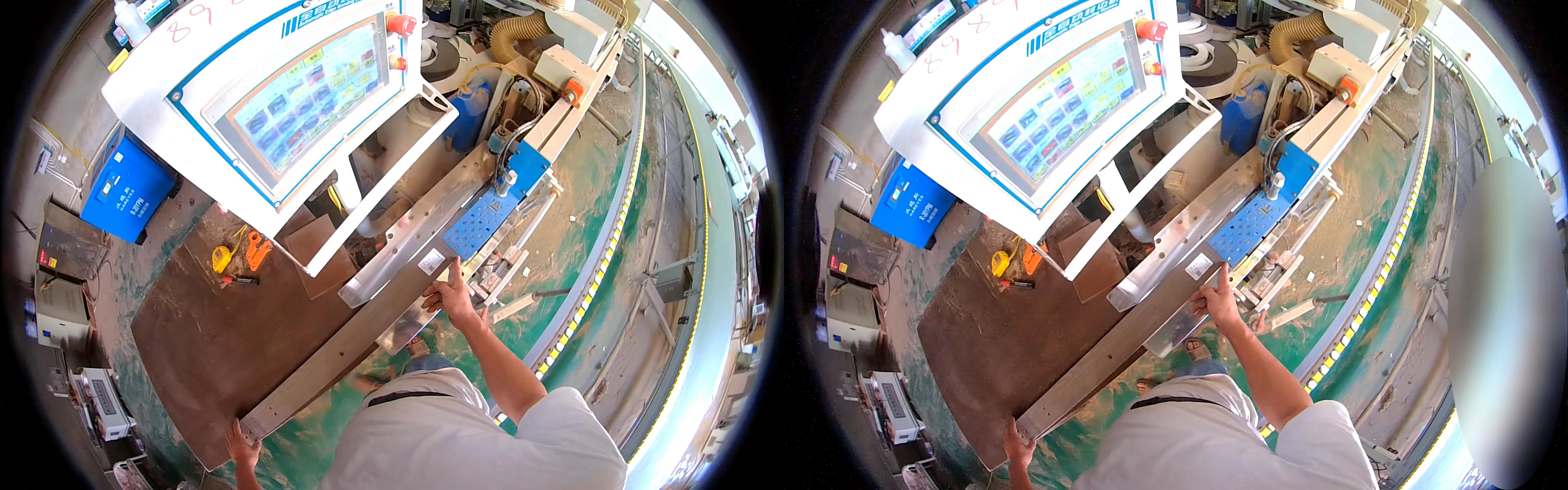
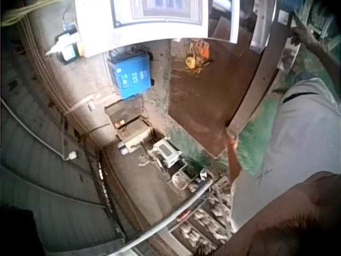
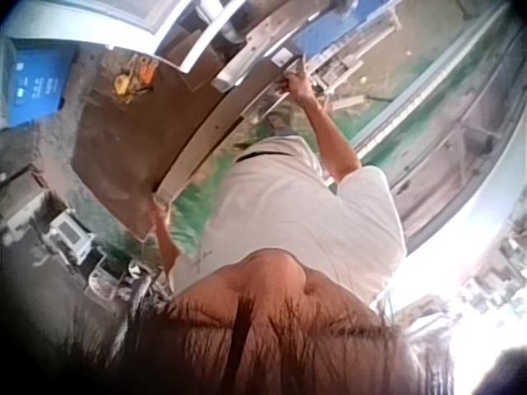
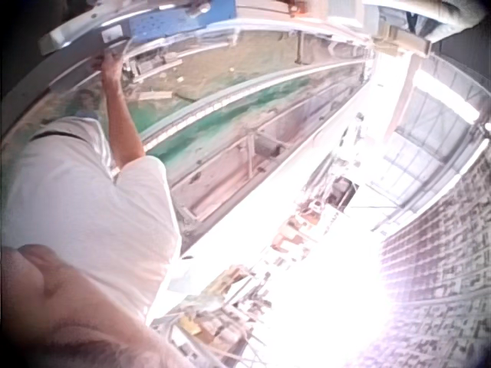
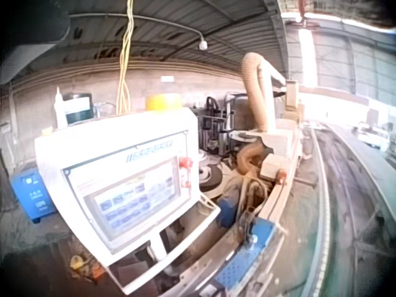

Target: The person repeatedly picks up rectangular wooden pieces from a conveyor belt, places them into a machine, and removes the processed pieces. The person stacks the processed pieces on a nearby table.

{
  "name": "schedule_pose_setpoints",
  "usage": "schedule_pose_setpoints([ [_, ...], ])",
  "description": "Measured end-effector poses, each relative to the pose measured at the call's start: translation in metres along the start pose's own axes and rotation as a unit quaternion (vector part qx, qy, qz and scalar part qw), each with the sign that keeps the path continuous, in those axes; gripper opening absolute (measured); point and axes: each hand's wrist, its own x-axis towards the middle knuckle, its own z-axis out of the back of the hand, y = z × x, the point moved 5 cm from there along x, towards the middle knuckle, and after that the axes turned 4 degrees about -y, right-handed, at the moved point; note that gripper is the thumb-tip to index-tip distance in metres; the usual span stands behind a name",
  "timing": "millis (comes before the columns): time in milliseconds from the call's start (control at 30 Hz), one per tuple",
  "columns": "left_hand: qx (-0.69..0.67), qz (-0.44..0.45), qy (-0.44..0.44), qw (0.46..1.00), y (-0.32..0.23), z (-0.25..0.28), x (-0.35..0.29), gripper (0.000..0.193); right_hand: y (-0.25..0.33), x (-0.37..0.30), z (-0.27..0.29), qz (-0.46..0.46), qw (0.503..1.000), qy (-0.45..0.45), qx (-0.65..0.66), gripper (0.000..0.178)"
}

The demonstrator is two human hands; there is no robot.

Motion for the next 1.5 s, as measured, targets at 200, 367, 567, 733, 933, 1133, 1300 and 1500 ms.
schedule_pose_setpoints([
  [200, -0.039, -0.015, -0.015, 0.999, -0.029, 0.001, 0.000, 0.101, 0.027, 0.034, 0.031, -0.006, 1.000, 0.013, -0.020, 0.042],
  [367, -0.072, -0.040, -0.015, 0.997, -0.082, 0.015, 0.010, 0.100, 0.054, 0.062, 0.066, 0.000, 1.000, -0.007, -0.028, 0.030],
  [567, -0.079, -0.078, -0.012, 0.994, -0.136, 0.030, 0.018, 0.099, 0.088, 0.096, 0.105, 0.018, 0.998, -0.019, -0.055, 0.026],
  [733, -0.029, -0.132, -0.025, 0.991, -0.172, 0.040, 0.024, 0.098, 0.111, 0.109, 0.126, 0.034, 0.998, -0.047, -0.027, 0.044],
  [933, -0.143, -0.183, -0.076, 0.970, -0.196, 0.037, 0.030, 0.089, 0.053, 0.030, 0.116, 0.074, 0.988, -0.130, 0.048, 0.063],
  [1133, -0.250, -0.259, -0.141, 0.922, -0.246, 0.056, 0.039, 0.062, -0.034, -0.077, 0.100, -0.002, 0.989, -0.144, 0.035, 0.048],
  [1300, -0.248, -0.309, -0.085, 0.914, -0.277, 0.031, 0.057, 0.033, -0.081, -0.146, 0.088, -0.045, 0.986, -0.161, -0.010, 0.044],
  [1500, -0.320, -0.438, -0.109, 0.833, -0.335, 0.032, 0.083, 0.036, -0.123, -0.231, 0.075, -0.043, 0.971, -0.227, -0.054, 0.042],
])
